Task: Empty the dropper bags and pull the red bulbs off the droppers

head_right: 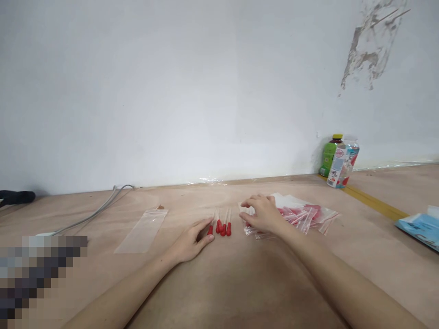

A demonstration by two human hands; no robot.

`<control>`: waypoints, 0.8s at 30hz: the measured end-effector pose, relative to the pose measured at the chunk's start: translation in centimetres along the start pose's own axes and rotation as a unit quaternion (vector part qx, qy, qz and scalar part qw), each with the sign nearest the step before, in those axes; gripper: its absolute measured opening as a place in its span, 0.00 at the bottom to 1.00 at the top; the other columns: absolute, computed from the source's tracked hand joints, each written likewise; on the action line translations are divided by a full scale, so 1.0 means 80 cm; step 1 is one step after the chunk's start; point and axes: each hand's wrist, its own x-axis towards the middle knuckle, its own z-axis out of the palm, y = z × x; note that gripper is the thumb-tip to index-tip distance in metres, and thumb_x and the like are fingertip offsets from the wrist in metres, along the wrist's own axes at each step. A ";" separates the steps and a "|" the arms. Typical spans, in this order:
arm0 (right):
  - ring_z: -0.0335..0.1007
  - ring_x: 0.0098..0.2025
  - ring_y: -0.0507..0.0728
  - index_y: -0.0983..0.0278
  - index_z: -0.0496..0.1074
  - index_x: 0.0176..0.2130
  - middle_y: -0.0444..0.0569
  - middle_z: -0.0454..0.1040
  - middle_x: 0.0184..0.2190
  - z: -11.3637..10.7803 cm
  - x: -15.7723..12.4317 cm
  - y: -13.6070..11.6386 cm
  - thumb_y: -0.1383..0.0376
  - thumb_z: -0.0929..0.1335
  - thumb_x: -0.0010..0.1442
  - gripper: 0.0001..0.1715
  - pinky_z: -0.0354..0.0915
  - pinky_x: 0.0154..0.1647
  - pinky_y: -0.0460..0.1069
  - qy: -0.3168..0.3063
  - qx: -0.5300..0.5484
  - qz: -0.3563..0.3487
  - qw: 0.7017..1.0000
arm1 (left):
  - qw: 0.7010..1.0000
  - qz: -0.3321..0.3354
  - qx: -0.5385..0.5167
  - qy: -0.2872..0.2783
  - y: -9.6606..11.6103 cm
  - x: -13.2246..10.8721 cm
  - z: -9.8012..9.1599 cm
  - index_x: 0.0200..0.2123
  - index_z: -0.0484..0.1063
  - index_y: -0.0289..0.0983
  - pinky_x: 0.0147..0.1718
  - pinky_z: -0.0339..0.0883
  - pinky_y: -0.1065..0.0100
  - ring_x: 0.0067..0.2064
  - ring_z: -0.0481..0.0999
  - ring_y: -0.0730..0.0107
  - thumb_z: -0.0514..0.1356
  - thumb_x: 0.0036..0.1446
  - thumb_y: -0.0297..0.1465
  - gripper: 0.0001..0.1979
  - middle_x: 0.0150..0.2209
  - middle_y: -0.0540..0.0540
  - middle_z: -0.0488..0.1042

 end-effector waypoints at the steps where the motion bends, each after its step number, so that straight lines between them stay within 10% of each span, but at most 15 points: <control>1: 0.62 0.44 0.59 0.60 0.71 0.36 0.48 0.72 0.38 -0.007 -0.001 0.010 0.54 0.64 0.52 0.15 0.48 0.46 0.56 -0.014 0.000 0.005 1.000 | 1.000 -0.011 -0.011 0.002 -0.001 0.004 0.002 0.56 0.58 0.37 0.53 0.58 0.62 0.53 0.64 0.63 0.51 0.57 0.39 0.25 0.54 0.44 0.64; 13: 0.65 0.38 0.59 0.61 0.70 0.38 0.48 0.69 0.37 -0.046 -0.009 0.061 0.64 0.69 0.38 0.22 0.58 0.37 0.50 -0.207 -0.017 0.002 0.978 | 1.000 0.007 0.021 -0.012 -0.002 0.019 0.012 0.54 0.61 0.44 0.54 0.54 0.57 0.58 0.57 0.57 0.54 0.55 0.42 0.23 0.58 0.43 0.58; 20: 0.67 0.30 0.54 0.63 0.69 0.24 0.46 0.72 0.27 -0.060 -0.008 0.066 0.66 0.63 0.49 0.07 0.58 0.30 0.46 -0.177 0.020 -0.038 0.983 | 0.999 0.026 -0.008 0.029 0.008 0.016 0.008 0.49 0.62 0.39 0.44 0.64 0.63 0.45 0.68 0.64 0.55 0.55 0.36 0.17 0.45 0.45 0.68; 24: 0.66 0.26 0.54 0.62 0.66 0.24 0.45 0.71 0.23 -0.061 -0.006 0.059 0.62 0.62 0.53 0.10 0.56 0.27 0.46 -0.046 0.010 0.011 0.999 | 0.999 0.019 -0.014 0.037 0.007 0.009 0.007 0.51 0.59 0.39 0.46 0.63 0.62 0.47 0.68 0.63 0.56 0.54 0.36 0.21 0.49 0.43 0.66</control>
